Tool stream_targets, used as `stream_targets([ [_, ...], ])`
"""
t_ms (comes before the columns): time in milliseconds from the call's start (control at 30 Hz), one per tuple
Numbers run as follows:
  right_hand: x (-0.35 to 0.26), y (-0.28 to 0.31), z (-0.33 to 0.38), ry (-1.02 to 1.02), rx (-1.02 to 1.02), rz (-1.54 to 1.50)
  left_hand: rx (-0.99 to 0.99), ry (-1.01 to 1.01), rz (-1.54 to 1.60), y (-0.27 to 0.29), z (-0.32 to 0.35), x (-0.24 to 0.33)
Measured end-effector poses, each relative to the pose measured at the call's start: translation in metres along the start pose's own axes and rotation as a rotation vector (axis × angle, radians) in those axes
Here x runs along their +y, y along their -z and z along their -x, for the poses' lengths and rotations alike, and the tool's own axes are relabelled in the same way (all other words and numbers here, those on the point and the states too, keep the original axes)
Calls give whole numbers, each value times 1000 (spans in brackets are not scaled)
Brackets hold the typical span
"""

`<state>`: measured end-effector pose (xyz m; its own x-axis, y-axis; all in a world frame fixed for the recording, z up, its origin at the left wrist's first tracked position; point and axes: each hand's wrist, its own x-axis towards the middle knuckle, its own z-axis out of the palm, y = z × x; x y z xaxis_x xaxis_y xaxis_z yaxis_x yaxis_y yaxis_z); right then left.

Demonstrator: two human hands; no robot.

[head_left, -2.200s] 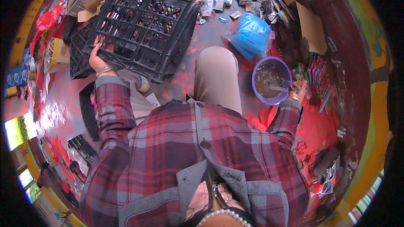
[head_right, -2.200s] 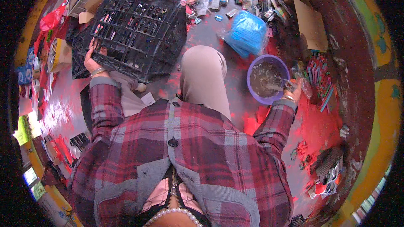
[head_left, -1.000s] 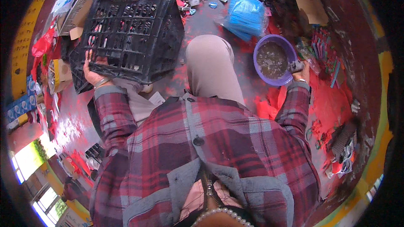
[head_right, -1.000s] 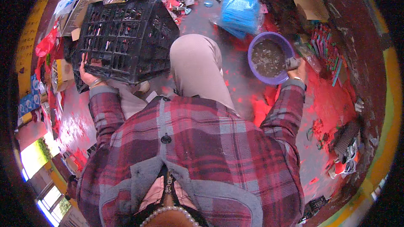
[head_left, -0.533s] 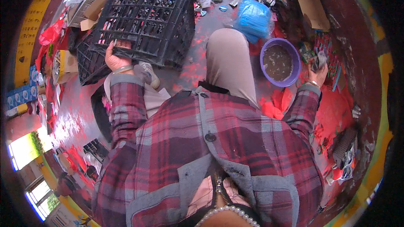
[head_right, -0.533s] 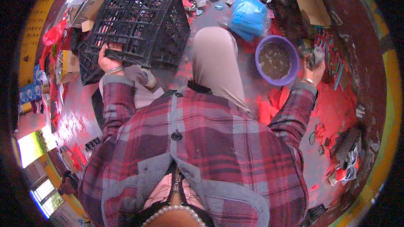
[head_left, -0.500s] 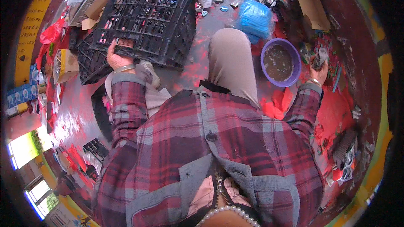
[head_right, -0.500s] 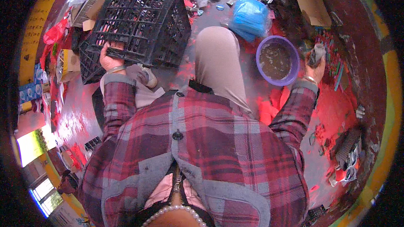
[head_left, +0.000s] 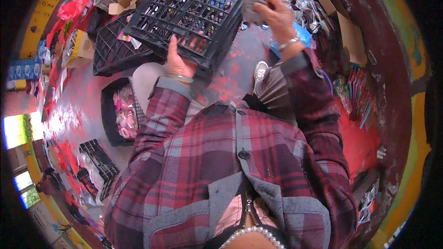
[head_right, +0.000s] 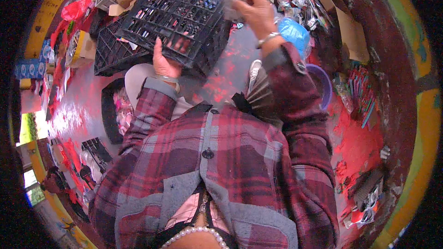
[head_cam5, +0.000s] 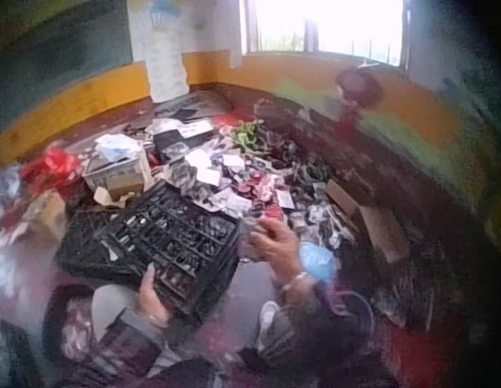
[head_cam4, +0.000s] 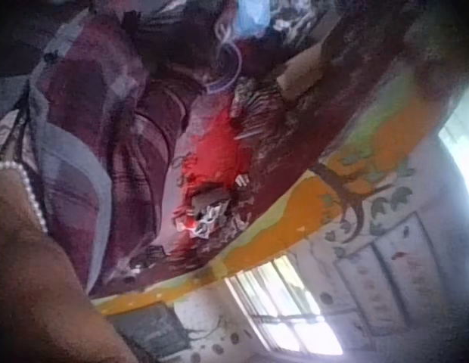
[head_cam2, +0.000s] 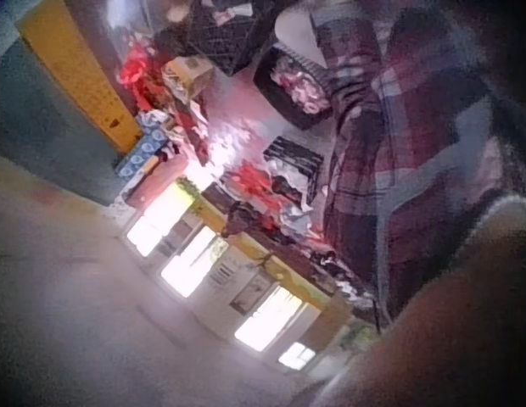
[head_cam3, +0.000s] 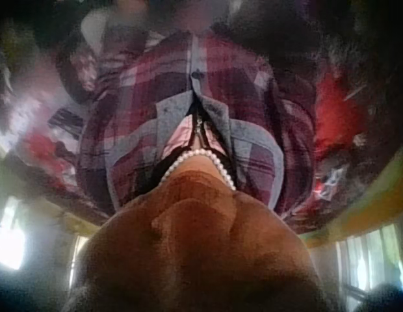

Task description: The person wipes the exterior of a black plastic crate with a damp grey cloth, سپس sorts through various small packaged items on the floor and places them into the cleaned crate.

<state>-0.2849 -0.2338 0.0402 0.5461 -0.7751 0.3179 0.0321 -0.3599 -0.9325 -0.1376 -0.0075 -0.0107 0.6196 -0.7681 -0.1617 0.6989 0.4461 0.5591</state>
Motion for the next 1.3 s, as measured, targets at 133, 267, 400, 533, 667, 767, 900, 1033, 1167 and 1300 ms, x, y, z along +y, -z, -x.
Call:
stream_targets([
  [133, 20, -66, 10, 126, -36, 549, 88, 44, 20, -14, 15, -7],
  [267, -18, -99, 60, 104, -365, 491, 75, 60, 126, -9, 13, -3],
  [400, -39, -114, 115, 430, -316, 362, -79, 137, 169, -9, 11, -2],
  [533, -15, -99, 98, 585, -259, 423, -75, 112, 194, -5, 6, -2],
  [667, 74, -46, 29, 179, 143, 391, 54, 95, 168, -12, -5, 5],
  [767, 99, 8, 4, -115, 422, 231, -34, 34, 27, -26, -13, 33],
  [900, 80, 8, 20, -599, 495, -699, -12, -55, -143, -42, -20, 56],
  [1033, 83, 3, 15, -416, 481, -651, -27, -104, -104, -46, -30, 52],
  [1167, 110, -13, 5, -343, 357, -372, -162, -77, 50, -40, -23, 51],
  [1300, 116, -51, -8, -321, 371, -85, 52, -156, -106, -40, -19, 49],
])
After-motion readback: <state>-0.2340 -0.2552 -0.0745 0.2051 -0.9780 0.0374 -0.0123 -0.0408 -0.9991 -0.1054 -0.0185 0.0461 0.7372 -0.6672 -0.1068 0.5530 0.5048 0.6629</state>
